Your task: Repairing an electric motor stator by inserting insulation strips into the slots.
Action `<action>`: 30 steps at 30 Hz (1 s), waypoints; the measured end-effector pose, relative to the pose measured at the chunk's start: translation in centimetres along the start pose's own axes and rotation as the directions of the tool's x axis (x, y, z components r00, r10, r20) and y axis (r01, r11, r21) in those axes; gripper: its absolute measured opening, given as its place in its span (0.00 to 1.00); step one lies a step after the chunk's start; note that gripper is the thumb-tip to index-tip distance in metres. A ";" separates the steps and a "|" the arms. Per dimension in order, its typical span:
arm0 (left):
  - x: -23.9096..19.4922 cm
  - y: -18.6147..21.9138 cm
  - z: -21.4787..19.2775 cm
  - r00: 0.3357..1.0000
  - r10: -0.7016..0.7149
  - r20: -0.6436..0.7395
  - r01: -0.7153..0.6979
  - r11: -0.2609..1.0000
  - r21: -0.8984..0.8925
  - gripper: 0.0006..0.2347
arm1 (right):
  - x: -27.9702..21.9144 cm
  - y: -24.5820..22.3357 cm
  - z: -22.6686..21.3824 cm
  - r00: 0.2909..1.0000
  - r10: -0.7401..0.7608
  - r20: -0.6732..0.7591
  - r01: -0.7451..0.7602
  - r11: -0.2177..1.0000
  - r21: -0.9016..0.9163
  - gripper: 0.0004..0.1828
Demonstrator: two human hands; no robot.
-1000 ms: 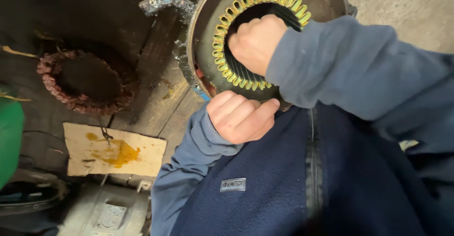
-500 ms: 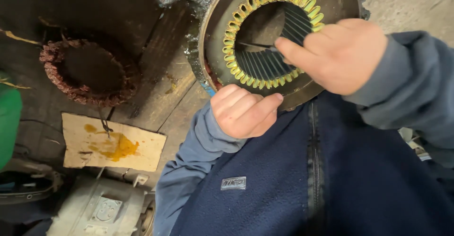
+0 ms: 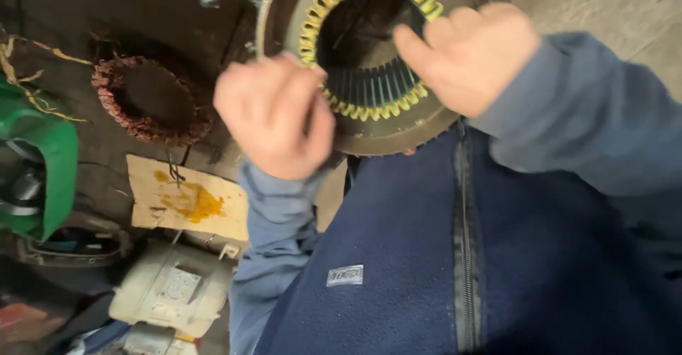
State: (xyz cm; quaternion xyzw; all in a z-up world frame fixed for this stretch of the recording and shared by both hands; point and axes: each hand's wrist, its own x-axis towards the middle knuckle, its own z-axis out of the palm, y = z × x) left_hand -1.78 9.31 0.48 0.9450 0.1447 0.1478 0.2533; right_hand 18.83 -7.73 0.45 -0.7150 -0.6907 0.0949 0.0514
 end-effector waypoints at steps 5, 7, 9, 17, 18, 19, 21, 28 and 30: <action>0.6 -2.0 -0.5 0.985 0.004 0.172 -0.054 0.957 0.285 0.10 | 0.9 -0.5 4.5 0.999 -0.029 -0.015 0.028 0.998 -0.062 0.15; 0.8 -2.4 -0.5 0.966 0.047 0.252 -0.127 0.942 0.311 0.10 | 1.2 -0.7 5.3 1.000 -0.013 0.013 0.014 0.994 -0.113 0.11; 1.4 -2.3 -0.5 0.961 0.018 0.275 -0.101 0.951 0.292 0.05 | 0.9 -0.6 5.5 1.000 -0.001 -0.009 0.000 0.994 -0.106 0.11; 1.9 -3.3 -1.1 0.948 0.142 0.284 -0.228 0.927 0.299 0.06 | -0.8 -0.6 1.4 0.991 -0.009 -0.136 0.005 0.999 -0.032 0.14; 2.2 -3.2 -1.5 0.942 0.161 0.294 -0.243 0.933 0.266 0.09 | -1.3 -0.6 0.1 0.981 -0.003 -0.195 0.000 1.000 -0.014 0.19; 2.7 -2.7 -2.4 0.943 0.159 0.293 -0.241 0.932 0.270 0.09 | -2.4 -0.2 -1.0 0.980 -0.006 -0.197 0.003 1.000 -0.014 0.19; 4.0 -1.6 -4.1 0.942 0.213 0.261 -0.257 0.955 0.149 0.08 | -4.8 0.9 -3.2 0.977 0.022 -0.214 0.014 0.986 0.164 0.16; 0.9 5.8 -7.1 0.990 -0.029 -0.136 0.024 0.999 -0.040 0.06 | -18.5 5.3 6.8 0.924 0.292 -0.247 -0.170 0.892 0.419 0.16; 1.2 9.6 -4.4 0.930 -0.090 -0.356 0.004 0.972 -0.235 0.07 | -20.4 6.0 12.0 0.615 0.769 -0.176 -0.134 0.322 0.937 0.16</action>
